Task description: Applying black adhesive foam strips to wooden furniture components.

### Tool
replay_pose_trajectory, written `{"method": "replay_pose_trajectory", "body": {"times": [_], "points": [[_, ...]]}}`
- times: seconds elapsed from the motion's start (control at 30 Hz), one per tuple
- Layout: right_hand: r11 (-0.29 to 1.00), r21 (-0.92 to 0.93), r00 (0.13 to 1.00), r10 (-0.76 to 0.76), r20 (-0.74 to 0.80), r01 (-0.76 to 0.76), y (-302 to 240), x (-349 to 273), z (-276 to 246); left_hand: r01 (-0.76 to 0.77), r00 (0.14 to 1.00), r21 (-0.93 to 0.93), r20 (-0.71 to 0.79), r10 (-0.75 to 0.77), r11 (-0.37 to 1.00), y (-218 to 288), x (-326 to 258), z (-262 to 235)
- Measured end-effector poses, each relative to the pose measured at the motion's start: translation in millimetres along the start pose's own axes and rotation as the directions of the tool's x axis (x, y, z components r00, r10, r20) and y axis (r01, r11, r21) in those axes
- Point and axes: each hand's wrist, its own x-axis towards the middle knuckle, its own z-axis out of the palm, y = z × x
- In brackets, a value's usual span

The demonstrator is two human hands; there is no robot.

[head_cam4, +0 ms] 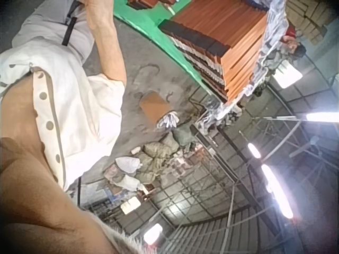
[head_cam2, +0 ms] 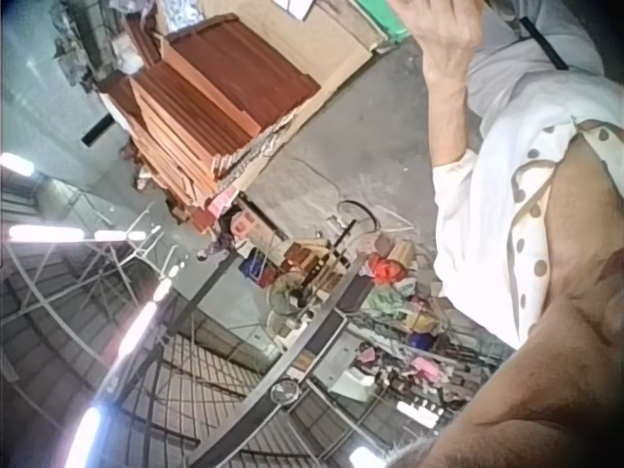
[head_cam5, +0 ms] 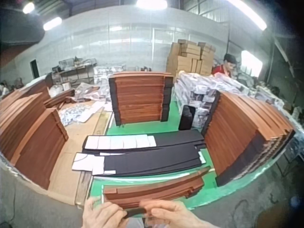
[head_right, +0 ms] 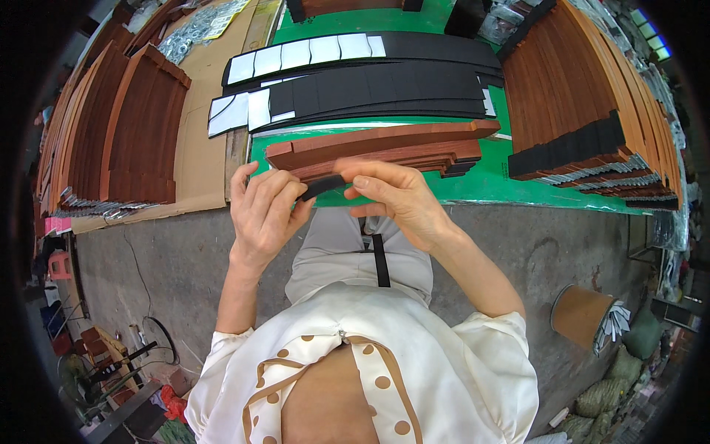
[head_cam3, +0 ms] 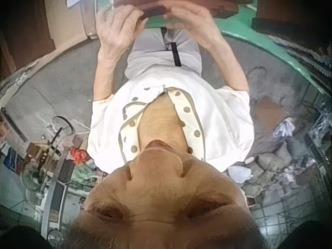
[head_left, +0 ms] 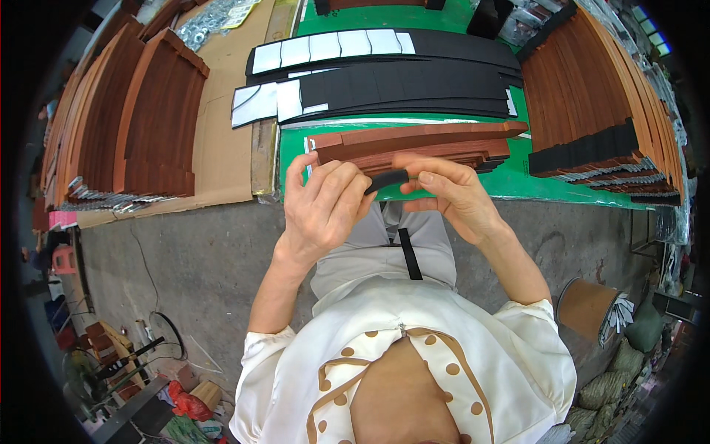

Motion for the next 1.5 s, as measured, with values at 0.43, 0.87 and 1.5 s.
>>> {"method": "replay_pose_trajectory", "body": {"times": [0.43,0.87,1.5], "points": [[0.257,-0.771,0.788,-0.411,0.459,0.583,8,-2,17,0.228,0.973,-0.396,0.075,-0.217,0.889,25,-23,-6],[0.606,-0.728,0.913,0.008,0.408,0.320,-4,5,15,-0.327,0.940,-0.214,0.021,0.339,0.920,10,-29,-21],[0.028,-0.864,0.723,-0.562,0.402,0.502,9,-42,-46,0.127,0.931,-0.457,0.362,0.053,0.880,32,2,32]]}}
